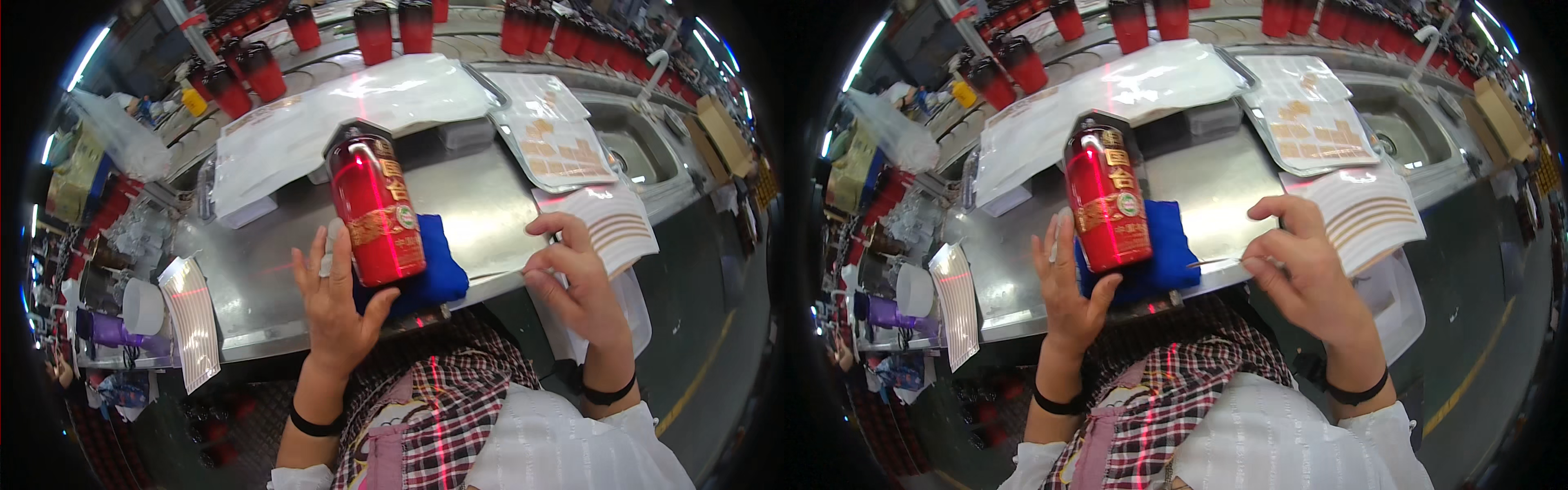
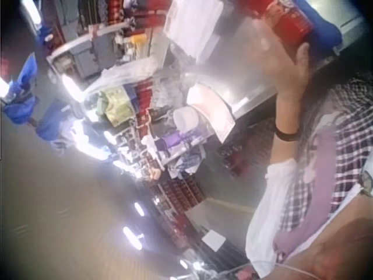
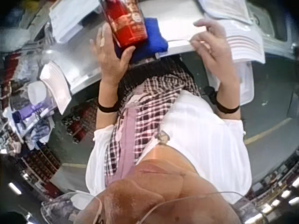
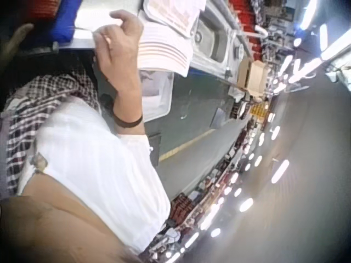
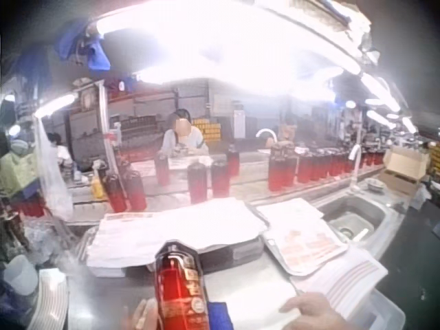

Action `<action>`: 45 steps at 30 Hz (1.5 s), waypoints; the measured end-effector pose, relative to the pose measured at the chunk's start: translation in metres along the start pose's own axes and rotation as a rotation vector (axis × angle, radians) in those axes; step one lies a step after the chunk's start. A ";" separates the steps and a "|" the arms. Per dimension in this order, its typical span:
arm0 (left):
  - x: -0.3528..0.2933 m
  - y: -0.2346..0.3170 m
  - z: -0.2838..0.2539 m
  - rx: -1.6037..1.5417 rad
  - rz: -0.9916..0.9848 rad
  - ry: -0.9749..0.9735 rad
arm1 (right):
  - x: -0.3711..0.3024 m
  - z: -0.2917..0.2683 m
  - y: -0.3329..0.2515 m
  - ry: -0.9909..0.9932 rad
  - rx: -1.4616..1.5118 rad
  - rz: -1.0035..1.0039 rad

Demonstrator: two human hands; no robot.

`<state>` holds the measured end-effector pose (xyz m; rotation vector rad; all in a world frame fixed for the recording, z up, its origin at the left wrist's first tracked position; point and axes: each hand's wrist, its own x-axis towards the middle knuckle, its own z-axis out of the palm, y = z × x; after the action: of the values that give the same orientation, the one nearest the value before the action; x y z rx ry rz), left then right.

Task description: The person picks up a bottle from the conveyor, wipes it with a cloth, and places it on a stand. They apply two gold decals by hand, smoothing each with a cloth before placing the finished bottle on the floor.

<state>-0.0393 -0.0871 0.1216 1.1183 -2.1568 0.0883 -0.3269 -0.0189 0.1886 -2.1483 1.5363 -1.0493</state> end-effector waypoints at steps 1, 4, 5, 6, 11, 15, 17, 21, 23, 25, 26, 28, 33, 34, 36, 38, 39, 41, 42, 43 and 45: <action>-0.006 0.001 -0.004 -0.268 -0.079 0.037 | 0.008 0.007 -0.009 -0.027 0.043 -0.032; 0.000 0.012 -0.017 -0.574 -0.124 0.063 | 0.026 0.021 -0.032 -0.082 0.117 -0.133; 0.005 0.018 -0.024 -0.601 -0.100 0.047 | 0.032 0.025 -0.038 -0.105 0.123 -0.182; 0.011 0.025 -0.029 -0.565 -0.082 0.025 | 0.037 0.029 -0.042 -0.110 0.120 -0.193; 0.002 0.023 -0.015 -0.542 -0.166 0.094 | 0.045 0.053 -0.039 -0.107 0.157 -0.173; -0.005 0.017 -0.010 -0.529 -0.280 0.127 | 0.045 0.071 -0.030 -0.104 0.181 -0.111; -0.005 0.015 -0.007 -0.540 -0.343 0.129 | 0.048 0.075 -0.026 -0.098 0.180 -0.100; -0.007 0.011 -0.004 -0.569 -0.412 0.107 | 0.049 0.081 -0.021 -0.089 0.170 -0.065; -0.010 0.009 0.001 -0.627 -0.443 0.122 | 0.049 0.084 -0.019 -0.089 0.194 -0.053; -0.012 0.007 0.002 -0.663 -0.465 0.111 | 0.048 0.085 -0.017 -0.087 0.216 -0.035; -0.013 0.006 0.003 -0.692 -0.480 0.102 | 0.050 0.086 -0.016 -0.084 0.212 -0.042; -0.014 0.003 0.006 -0.692 -0.483 0.110 | 0.051 0.086 -0.015 -0.088 0.207 -0.043; -0.025 -0.005 0.012 -0.820 -0.593 0.066 | 0.052 0.086 -0.012 -0.078 0.218 -0.040; -0.026 -0.004 0.012 -0.908 -0.646 0.069 | 0.051 0.086 -0.011 -0.088 0.191 -0.049; -0.019 -0.001 0.006 -0.817 -0.551 0.063 | 0.051 0.085 -0.012 -0.092 0.195 -0.034; -0.014 0.004 0.011 -0.805 -0.532 0.070 | 0.051 0.084 -0.014 -0.094 0.199 -0.021; -0.013 0.005 0.012 -0.789 -0.509 0.081 | 0.052 0.083 -0.015 -0.098 0.204 -0.010; -0.014 0.002 0.021 -0.835 -0.508 0.043 | 0.051 0.083 -0.017 -0.101 0.206 0.005; -0.013 0.003 0.025 -0.847 -0.513 0.099 | 0.051 0.084 -0.018 -0.100 0.232 0.028; -0.013 0.004 0.027 -0.859 -0.518 0.156 | 0.050 0.084 -0.018 -0.099 0.259 0.051; -0.013 0.003 0.028 -0.884 -0.523 0.151 | 0.049 0.085 -0.015 -0.087 0.250 0.022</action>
<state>-0.0519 -0.0858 0.0936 1.0234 -1.4274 -0.8929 -0.2484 -0.0723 0.1580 -1.9756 1.3109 -1.0640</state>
